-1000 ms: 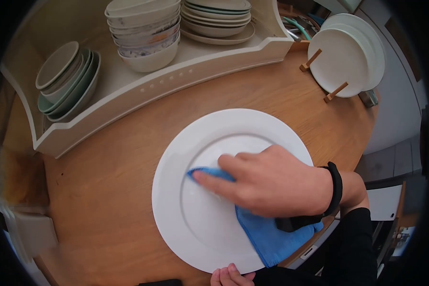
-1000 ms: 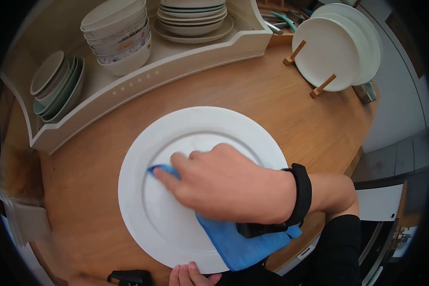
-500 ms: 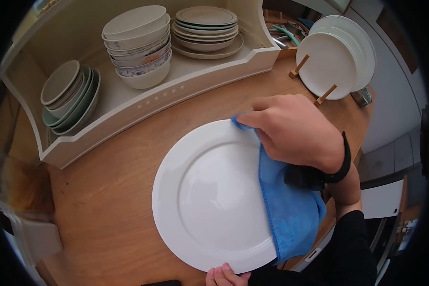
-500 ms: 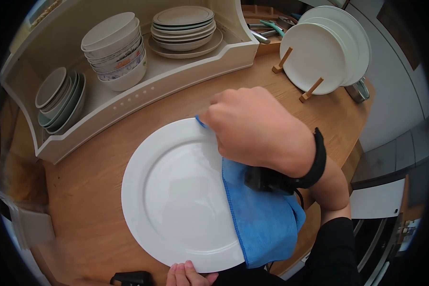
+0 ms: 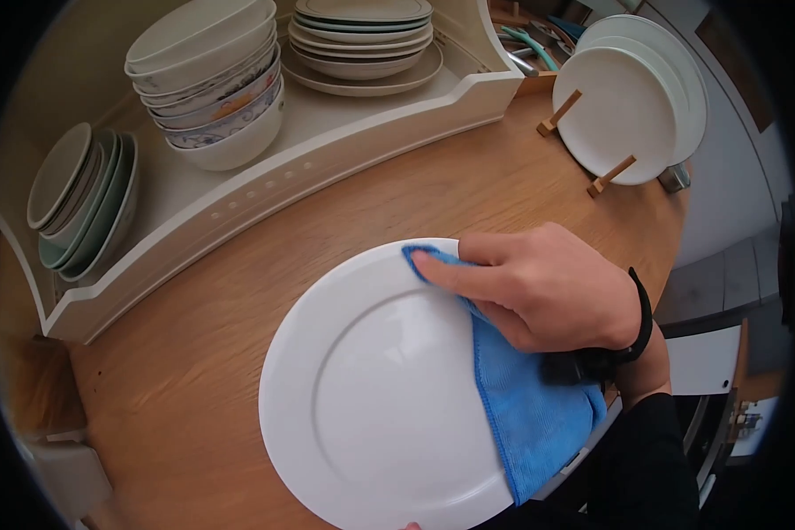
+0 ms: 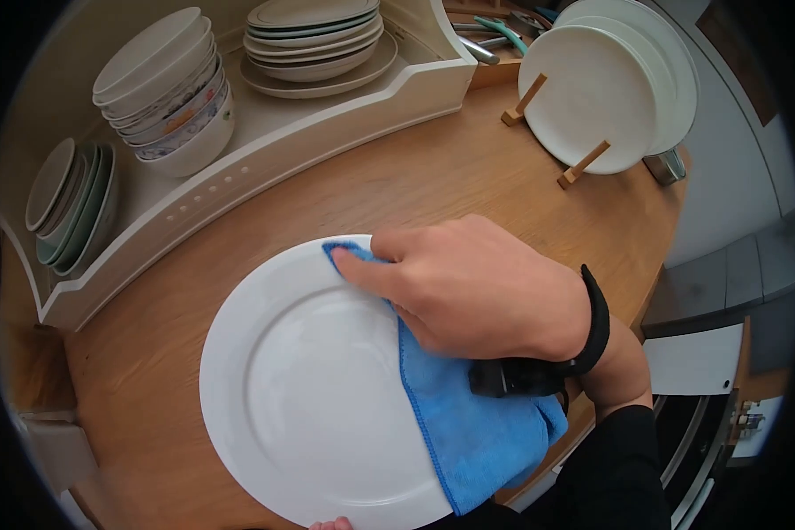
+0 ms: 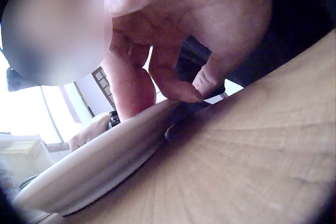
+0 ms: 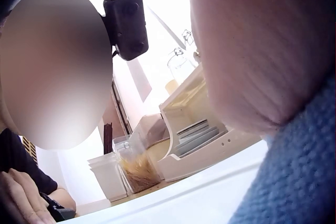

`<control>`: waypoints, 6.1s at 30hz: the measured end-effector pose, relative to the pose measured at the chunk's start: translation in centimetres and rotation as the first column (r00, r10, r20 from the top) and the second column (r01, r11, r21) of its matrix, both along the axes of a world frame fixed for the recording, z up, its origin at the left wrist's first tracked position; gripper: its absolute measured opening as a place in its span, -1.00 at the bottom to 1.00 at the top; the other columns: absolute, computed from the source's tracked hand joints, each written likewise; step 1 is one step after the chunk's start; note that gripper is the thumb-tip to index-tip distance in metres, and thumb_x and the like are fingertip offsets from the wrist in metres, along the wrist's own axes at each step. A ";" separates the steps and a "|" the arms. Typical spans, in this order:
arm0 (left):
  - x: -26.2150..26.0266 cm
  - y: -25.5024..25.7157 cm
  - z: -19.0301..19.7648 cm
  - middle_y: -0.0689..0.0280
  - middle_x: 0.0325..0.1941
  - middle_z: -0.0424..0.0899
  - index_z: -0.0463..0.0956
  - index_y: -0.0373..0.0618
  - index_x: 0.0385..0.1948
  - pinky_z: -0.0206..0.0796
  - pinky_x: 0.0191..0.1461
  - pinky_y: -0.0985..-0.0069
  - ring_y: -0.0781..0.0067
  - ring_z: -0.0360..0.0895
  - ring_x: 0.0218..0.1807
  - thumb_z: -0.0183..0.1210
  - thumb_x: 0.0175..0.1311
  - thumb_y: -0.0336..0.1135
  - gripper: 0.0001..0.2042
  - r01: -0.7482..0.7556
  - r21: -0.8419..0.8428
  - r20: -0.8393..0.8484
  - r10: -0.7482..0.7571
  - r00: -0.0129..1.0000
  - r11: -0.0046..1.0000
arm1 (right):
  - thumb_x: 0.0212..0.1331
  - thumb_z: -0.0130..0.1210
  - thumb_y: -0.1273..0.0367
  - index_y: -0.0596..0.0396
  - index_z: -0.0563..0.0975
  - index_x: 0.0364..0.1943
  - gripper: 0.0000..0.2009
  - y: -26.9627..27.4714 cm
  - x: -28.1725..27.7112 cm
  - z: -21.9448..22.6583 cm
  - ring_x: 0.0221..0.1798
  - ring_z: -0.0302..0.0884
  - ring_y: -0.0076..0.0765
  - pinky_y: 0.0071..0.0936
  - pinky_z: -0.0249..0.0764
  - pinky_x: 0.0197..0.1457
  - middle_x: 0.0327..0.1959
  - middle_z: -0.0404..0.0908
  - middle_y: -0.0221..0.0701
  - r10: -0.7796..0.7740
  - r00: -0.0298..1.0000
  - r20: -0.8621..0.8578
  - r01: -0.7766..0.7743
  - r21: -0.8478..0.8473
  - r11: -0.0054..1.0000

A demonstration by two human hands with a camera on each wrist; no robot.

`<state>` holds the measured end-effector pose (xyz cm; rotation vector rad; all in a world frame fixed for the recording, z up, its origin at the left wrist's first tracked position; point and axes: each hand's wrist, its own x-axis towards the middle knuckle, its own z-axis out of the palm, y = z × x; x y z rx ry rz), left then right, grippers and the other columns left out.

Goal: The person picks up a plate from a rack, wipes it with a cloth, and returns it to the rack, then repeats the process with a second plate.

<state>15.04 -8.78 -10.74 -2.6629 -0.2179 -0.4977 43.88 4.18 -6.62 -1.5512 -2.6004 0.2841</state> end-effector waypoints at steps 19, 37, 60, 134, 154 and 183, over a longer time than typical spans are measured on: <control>0.0 0.6 0.5 0.07 -0.50 0.68 0.65 -0.43 -0.48 0.68 -0.33 0.45 0.23 0.68 -0.48 0.18 0.39 -0.30 -0.68 0.036 -0.007 0.016 -0.036 0.999 0.999 | 0.02 0.17 0.56 0.08 0.68 0.02 -0.61 -0.3 0.4 0.5 -0.41 0.59 -0.04 -0.18 0.48 -0.38 -0.42 0.60 -0.25 0.063 0.988 -0.137 -0.072 -0.056 0.996; 0.0 0.5 0.9 0.10 -0.48 0.69 0.66 -0.45 -0.50 0.69 -0.25 0.47 0.26 0.69 -0.43 0.13 0.44 -0.27 -0.62 0.022 0.065 -0.061 -0.018 0.998 0.998 | 0.10 0.09 0.63 0.11 0.78 -0.11 -0.67 1.8 6.7 3.3 -0.33 0.61 -0.38 -0.47 0.51 -0.19 -0.33 0.76 -0.34 -0.258 0.950 -0.177 0.091 -0.632 0.769; -0.3 -0.1 0.8 0.03 -0.41 0.71 0.67 -0.44 -0.46 0.68 -0.19 0.45 0.19 0.71 -0.38 0.25 0.36 -0.30 -0.69 -0.019 0.047 0.010 0.018 1.000 0.999 | 0.28 0.08 0.57 0.15 0.62 0.21 -0.60 -7.0 8.3 2.0 0.09 0.70 -0.25 -0.48 0.48 0.26 0.12 0.72 -0.14 -0.250 0.887 -0.388 -0.102 -0.693 0.714; -0.8 -0.5 -0.6 -0.15 -0.42 0.69 0.56 -0.45 -0.56 0.74 -0.22 0.20 -0.07 0.75 -0.39 0.24 0.36 -0.38 -0.70 -0.018 -0.068 -0.083 0.012 0.996 0.997 | 0.05 0.27 0.57 -0.05 0.70 0.10 -0.54 -14.2 5.3 -1.3 -0.38 0.61 -0.33 -0.44 0.49 -0.34 -0.35 0.65 -0.36 -0.201 0.941 -0.272 0.230 0.081 0.970; -0.7 -0.4 0.5 -0.01 -0.36 0.74 0.66 -0.35 -0.44 0.69 -0.13 0.37 0.17 0.72 -0.33 0.13 0.45 -0.37 -0.73 -0.022 0.136 -0.027 0.026 0.999 0.991 | 0.15 0.13 0.48 0.36 0.51 0.18 -0.54 -19.5 -4.7 -1.5 -0.60 0.45 -0.44 -0.50 0.43 -0.58 -0.52 0.41 -0.44 0.046 0.978 -0.204 -0.055 -0.037 0.998; -0.6 0.6 0.2 0.01 -0.43 0.74 0.65 -0.46 -0.51 0.72 -0.21 0.40 0.20 0.73 -0.38 0.18 0.39 -0.38 -0.70 0.038 0.065 0.047 -0.042 0.998 0.997 | -0.03 0.25 0.42 -0.12 0.74 -0.11 -0.68 -8.7 1.1 1.7 -0.56 0.57 -0.16 -0.28 0.42 -0.54 -0.53 0.56 -0.38 -0.119 0.957 0.265 0.091 0.116 0.989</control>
